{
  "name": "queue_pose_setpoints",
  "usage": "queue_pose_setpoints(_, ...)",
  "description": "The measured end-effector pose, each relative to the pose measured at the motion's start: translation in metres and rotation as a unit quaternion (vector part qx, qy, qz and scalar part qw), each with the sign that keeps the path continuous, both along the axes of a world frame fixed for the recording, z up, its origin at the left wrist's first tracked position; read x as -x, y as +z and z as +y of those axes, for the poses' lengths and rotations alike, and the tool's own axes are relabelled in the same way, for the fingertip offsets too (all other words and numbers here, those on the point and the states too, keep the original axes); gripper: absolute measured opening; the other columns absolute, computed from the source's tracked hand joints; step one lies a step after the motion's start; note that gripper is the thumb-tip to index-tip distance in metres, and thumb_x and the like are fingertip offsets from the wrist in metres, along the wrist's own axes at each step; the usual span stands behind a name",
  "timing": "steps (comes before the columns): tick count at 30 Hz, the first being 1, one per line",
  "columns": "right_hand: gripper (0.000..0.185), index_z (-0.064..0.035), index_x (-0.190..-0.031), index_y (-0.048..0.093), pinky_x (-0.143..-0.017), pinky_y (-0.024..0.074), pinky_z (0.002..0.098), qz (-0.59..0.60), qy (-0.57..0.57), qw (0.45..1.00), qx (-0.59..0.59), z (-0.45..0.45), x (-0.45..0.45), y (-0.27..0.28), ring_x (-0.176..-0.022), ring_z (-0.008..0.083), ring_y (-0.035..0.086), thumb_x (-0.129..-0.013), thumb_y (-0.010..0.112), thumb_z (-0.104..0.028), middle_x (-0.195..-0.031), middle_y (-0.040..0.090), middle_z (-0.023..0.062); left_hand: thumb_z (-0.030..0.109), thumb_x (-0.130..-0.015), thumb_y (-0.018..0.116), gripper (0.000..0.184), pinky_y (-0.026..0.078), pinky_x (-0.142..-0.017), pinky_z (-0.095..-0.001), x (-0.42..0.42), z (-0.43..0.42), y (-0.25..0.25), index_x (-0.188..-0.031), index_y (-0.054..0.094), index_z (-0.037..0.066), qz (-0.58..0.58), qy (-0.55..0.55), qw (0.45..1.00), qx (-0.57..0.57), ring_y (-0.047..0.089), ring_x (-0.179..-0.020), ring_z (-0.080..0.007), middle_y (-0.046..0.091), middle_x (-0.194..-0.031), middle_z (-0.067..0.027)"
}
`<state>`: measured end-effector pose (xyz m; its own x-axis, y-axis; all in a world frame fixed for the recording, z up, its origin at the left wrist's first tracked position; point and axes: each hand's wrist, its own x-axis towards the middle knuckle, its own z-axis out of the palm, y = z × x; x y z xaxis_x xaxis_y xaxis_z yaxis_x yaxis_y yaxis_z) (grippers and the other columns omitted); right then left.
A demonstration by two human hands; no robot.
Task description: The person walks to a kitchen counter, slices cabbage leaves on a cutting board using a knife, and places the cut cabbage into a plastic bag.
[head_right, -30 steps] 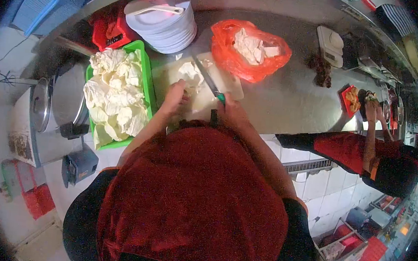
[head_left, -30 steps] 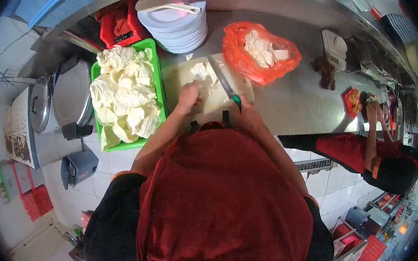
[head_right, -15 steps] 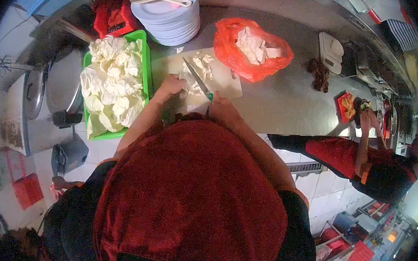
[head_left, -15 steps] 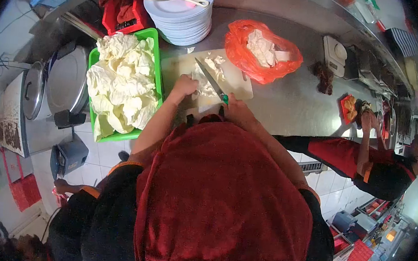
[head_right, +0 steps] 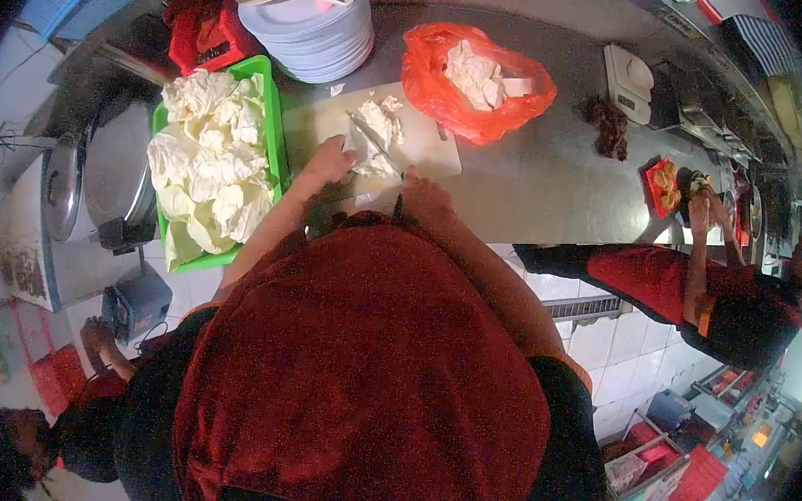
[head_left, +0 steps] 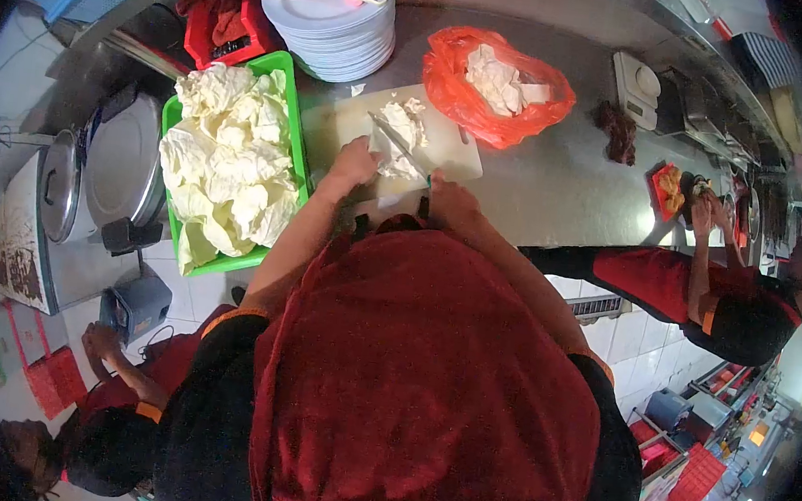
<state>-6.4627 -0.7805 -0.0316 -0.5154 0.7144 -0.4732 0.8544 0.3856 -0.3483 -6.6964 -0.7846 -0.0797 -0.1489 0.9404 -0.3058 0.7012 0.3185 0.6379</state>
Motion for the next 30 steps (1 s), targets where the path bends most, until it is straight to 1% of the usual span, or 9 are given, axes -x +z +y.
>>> queue_pose_setpoints(2,0.03,0.0044,-0.115,0.044,-0.082,0.0514,0.0543,-0.007,0.006,1.0,-0.002,0.004,-0.002,0.002,-0.095,0.0459,0.065,-0.093,0.041,-0.016,-0.101,0.063,0.033,0.035,-0.088,0.063,0.044,0.048,-0.086,-0.0477,0.001,-0.002,-0.002,-0.098,0.057,-0.007,0.012,-0.011,1.0,-0.009,0.059,-0.099,-0.0477,0.061,-0.102,-0.0334)
queue_pose_setpoints(4,0.03,0.0041,-0.116,0.044,-0.082,0.0513,0.0546,-0.014,0.009,1.0,-0.002,0.008,-0.002,0.006,-0.094,0.0459,0.065,-0.094,0.039,-0.016,-0.1,0.064,0.0323,0.025,-0.084,0.062,0.035,0.05,-0.086,-0.0485,0.0,-0.003,-0.001,-0.105,0.06,-0.003,0.06,-0.015,0.998,-0.017,0.062,-0.097,-0.0453,0.064,-0.101,-0.0291)
queue_pose_setpoints(6,0.031,0.0025,-0.113,0.042,-0.079,0.0511,0.0548,0.009,-0.006,1.0,-0.016,0.013,-0.004,0.008,-0.088,0.0447,0.066,-0.091,0.046,-0.019,-0.09,0.066,0.0291,0.024,-0.085,0.061,0.035,0.05,-0.085,-0.0489,-0.002,-0.005,0.004,-0.106,0.059,-0.003,0.061,-0.007,0.998,-0.018,0.062,-0.096,-0.0452,0.064,-0.101,-0.0297)
queue_pose_setpoints(8,0.032,0.0028,-0.115,0.042,-0.078,0.0511,0.0547,0.003,-0.001,1.0,-0.012,0.016,-0.008,-0.008,-0.088,0.0448,0.066,-0.092,0.044,-0.019,-0.091,0.066,0.0293,0.023,-0.085,0.06,0.035,0.05,-0.085,-0.0492,-0.004,-0.004,0.001,-0.107,0.059,-0.003,0.061,0.001,0.998,-0.025,0.063,-0.096,-0.0451,0.064,-0.1,-0.0303)
queue_pose_setpoints(11,0.036,0.0031,-0.12,0.041,-0.077,0.051,0.0546,-0.003,0.016,0.999,-0.034,0.009,-0.017,-0.022,-0.088,0.045,0.065,-0.094,0.042,-0.022,-0.094,0.066,0.0291,0.021,-0.085,0.06,0.032,0.051,-0.083,-0.0496,-0.008,-0.004,-0.007,-0.105,0.059,-0.004,0.032,0.069,0.996,-0.048,0.063,-0.094,-0.0451,0.065,-0.095,-0.0306)
queue_pose_setpoints(14,0.04,0.0023,-0.124,0.041,-0.077,0.0509,0.0543,0.003,0.017,0.999,-0.045,0.012,-0.024,-0.04,-0.088,0.045,0.065,-0.095,0.042,-0.024,-0.098,0.065,0.0278,0.018,-0.086,0.059,0.03,0.052,-0.08,-0.0495,-0.012,-0.005,0.01,-0.107,0.059,-0.003,-0.054,0.104,0.993,0.021,0.064,-0.091,-0.0454,0.065,-0.093,-0.0302)
queue_pose_setpoints(16,0.041,0.0015,-0.126,0.04,-0.077,0.0509,0.054,0.006,0.009,0.999,-0.031,0.015,-0.026,-0.042,-0.088,0.0449,0.065,-0.095,0.042,-0.025,-0.099,0.065,0.0269,0.016,-0.086,0.059,0.029,0.052,-0.078,-0.0495,-0.009,-0.003,-0.013,-0.107,0.059,-0.003,0.067,0.074,0.993,-0.06,0.065,-0.088,-0.0455,0.066,-0.089,-0.0296)
queue_pose_setpoints(18,0.039,-0.0001,-0.126,0.04,-0.078,0.0507,0.054,0.048,0.039,0.996,-0.058,0.012,-0.028,-0.032,-0.09,0.0448,0.065,-0.095,0.041,-0.024,-0.097,0.066,0.0249,0.016,-0.086,0.059,0.028,0.052,-0.078,-0.0499,-0.005,-0.002,-0.018,-0.106,0.059,-0.003,0.062,0.068,0.993,-0.07,0.064,-0.088,-0.0455,0.065,-0.09,-0.0299)
queue_pose_setpoints(30,0.031,-0.0008,-0.117,0.041,-0.08,0.0515,0.0549,-0.041,0.055,0.998,-0.004,0.034,-0.009,-0.015,-0.09,0.0434,0.067,-0.09,0.045,-0.016,-0.094,0.066,0.0287,0.021,-0.084,0.059,0.032,0.051,-0.084,-0.0493,-0.003,0.002,-0.017,-0.103,0.06,-0.005,0.044,0.073,0.995,-0.043,0.062,-0.093,-0.0468,0.064,-0.097,-0.031)
